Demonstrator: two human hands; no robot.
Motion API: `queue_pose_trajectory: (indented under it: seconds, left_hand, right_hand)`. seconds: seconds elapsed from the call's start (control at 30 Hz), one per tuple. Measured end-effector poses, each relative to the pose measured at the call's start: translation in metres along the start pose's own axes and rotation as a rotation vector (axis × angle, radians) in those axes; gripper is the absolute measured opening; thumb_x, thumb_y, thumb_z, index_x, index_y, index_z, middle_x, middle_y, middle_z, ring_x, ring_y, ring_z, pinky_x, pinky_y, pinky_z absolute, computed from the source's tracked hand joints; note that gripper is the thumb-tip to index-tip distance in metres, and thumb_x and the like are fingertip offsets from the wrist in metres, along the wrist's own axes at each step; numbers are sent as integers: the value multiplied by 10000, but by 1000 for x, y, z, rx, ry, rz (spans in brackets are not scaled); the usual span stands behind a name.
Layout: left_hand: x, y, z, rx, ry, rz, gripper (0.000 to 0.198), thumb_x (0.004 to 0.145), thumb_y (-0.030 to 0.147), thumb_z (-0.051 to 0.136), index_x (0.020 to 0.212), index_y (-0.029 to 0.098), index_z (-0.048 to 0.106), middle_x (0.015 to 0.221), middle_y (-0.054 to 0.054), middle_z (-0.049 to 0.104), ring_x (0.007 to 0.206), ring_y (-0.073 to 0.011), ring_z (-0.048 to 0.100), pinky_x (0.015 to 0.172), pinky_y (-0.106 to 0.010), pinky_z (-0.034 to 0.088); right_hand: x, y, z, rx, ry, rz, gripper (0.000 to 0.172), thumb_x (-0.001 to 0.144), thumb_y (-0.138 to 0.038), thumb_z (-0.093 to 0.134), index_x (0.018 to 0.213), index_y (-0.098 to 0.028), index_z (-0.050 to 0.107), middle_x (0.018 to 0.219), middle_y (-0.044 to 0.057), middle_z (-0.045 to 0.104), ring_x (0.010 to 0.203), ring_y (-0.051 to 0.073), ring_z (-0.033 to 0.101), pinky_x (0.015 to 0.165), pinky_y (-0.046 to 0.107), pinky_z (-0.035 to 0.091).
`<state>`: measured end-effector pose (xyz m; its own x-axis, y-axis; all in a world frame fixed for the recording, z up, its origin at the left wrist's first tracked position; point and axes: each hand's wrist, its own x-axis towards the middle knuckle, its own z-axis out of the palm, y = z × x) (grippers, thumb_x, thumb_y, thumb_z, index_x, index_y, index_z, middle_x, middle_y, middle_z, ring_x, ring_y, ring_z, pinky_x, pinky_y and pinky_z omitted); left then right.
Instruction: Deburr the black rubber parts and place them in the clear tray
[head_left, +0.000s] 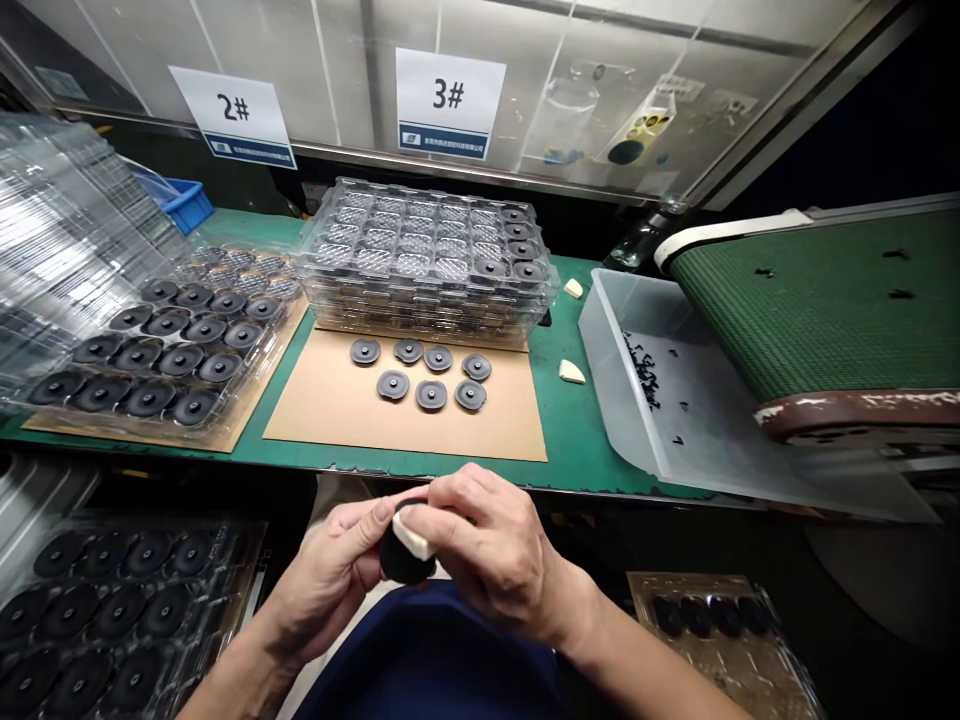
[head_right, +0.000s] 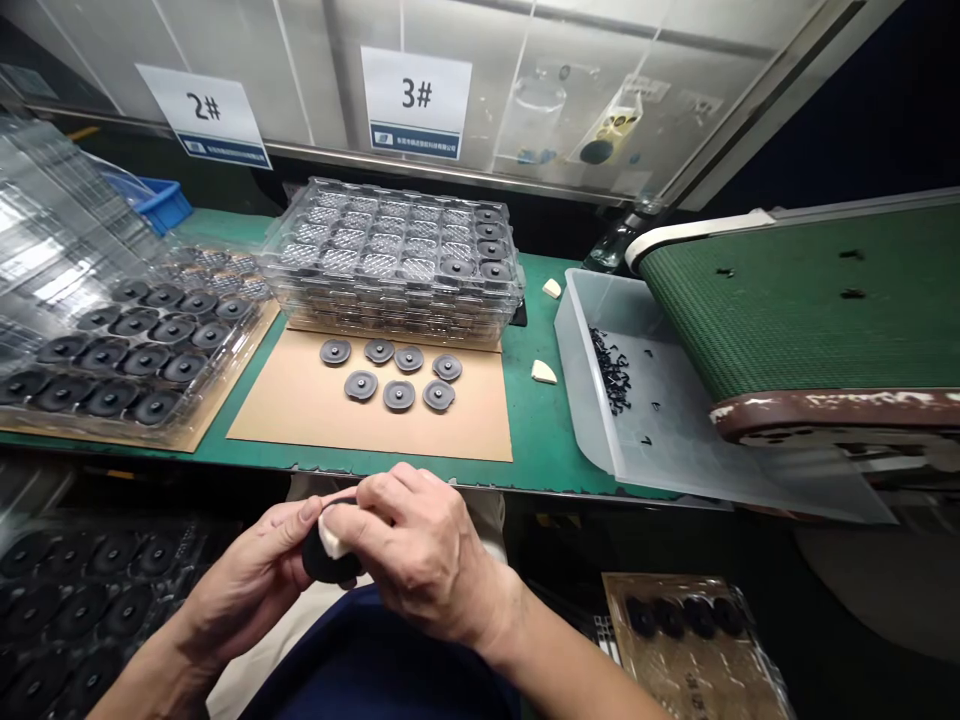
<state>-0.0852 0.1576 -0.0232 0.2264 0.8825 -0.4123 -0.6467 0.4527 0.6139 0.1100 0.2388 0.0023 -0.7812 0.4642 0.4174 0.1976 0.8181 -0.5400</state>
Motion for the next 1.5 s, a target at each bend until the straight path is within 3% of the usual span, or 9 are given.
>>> queue_pose_trajectory:
  seconds: [0.17, 0.3, 0.5, 0.63, 0.73, 0.87, 1.17, 1.37, 1.5]
  left_hand:
    - [3, -3, 3, -156, 158, 179, 395, 930, 320, 734, 1313, 225, 715, 1288, -108, 727, 1138, -241, 698, 989, -300, 555]
    - [3, 3, 1, -130, 243, 257, 432, 897, 284, 778, 1322, 252, 706, 1261, -93, 742, 1173, -235, 685, 1037, -299, 529]
    - [1, 2, -5, -19, 46, 18, 368, 979, 335, 672, 1297, 157, 724, 1211, -154, 745, 1014, -226, 712, 902, -311, 584]
    - [4, -5, -4, -130, -11, -48, 360, 996, 364, 644, 1283, 166, 730, 1175, -152, 755, 941, -204, 725, 841, -306, 598]
    - [7, -3, -3, -193, 122, 151, 388, 910, 306, 766, 1287, 223, 727, 1257, -112, 736, 1108, -225, 703, 969, -304, 563]
    - [5, 3, -7, -139, 229, 274, 452, 860, 260, 819, 1300, 258, 718, 1250, -89, 742, 1172, -246, 682, 1010, -305, 543]
    - [4, -10, -16, -154, -23, -76, 347, 1016, 380, 609, 1247, 162, 748, 1170, -153, 756, 946, -205, 725, 837, -311, 599]
    - [9, -1, -12, -181, 199, 289, 455, 841, 202, 827, 1282, 252, 727, 1308, -91, 718, 1200, -228, 667, 1021, -269, 532]
    - [6, 4, -18, -104, 220, 254, 459, 840, 207, 828, 1287, 243, 728, 1291, -95, 723, 1210, -229, 659, 1011, -250, 529]
  right_hand:
    - [1, -3, 9, 40, 140, 227, 122, 1030, -199, 507, 1020, -191, 628, 895, 56, 608, 785, 187, 526, 731, 341, 426]
    - [-2, -6, 21, 193, 171, 434, 259, 1038, -236, 486, 781, -205, 481, 726, -5, 467, 641, 147, 424, 621, 306, 361]
    - [-2, -1, 10, 108, 87, 145, 207, 1040, -167, 500, 1202, -205, 624, 1043, 76, 633, 897, 208, 551, 817, 365, 439]
    - [2, -1, 5, 39, 30, -14, 235, 1028, -184, 529, 1226, -239, 643, 1074, 70, 647, 931, 222, 566, 845, 386, 436]
    - [3, -5, 13, 80, 148, 255, 126, 1037, -223, 518, 1033, -191, 640, 908, 50, 620, 814, 191, 548, 754, 342, 423]
    - [1, -7, 25, 256, 122, 519, 278, 1053, -290, 500, 789, -200, 504, 713, -13, 494, 633, 140, 436, 611, 298, 352]
    - [7, 0, 7, 49, -50, -20, 261, 1048, -206, 497, 1259, -259, 642, 1098, 61, 649, 940, 221, 546, 847, 390, 407]
    - [8, -6, 25, 272, 90, 522, 237, 1054, -302, 506, 857, -194, 579, 741, -4, 539, 657, 147, 461, 621, 297, 356]
    - [8, -5, 29, 245, 96, 519, 260, 1050, -300, 506, 811, -198, 525, 758, -4, 524, 687, 150, 458, 647, 302, 356]
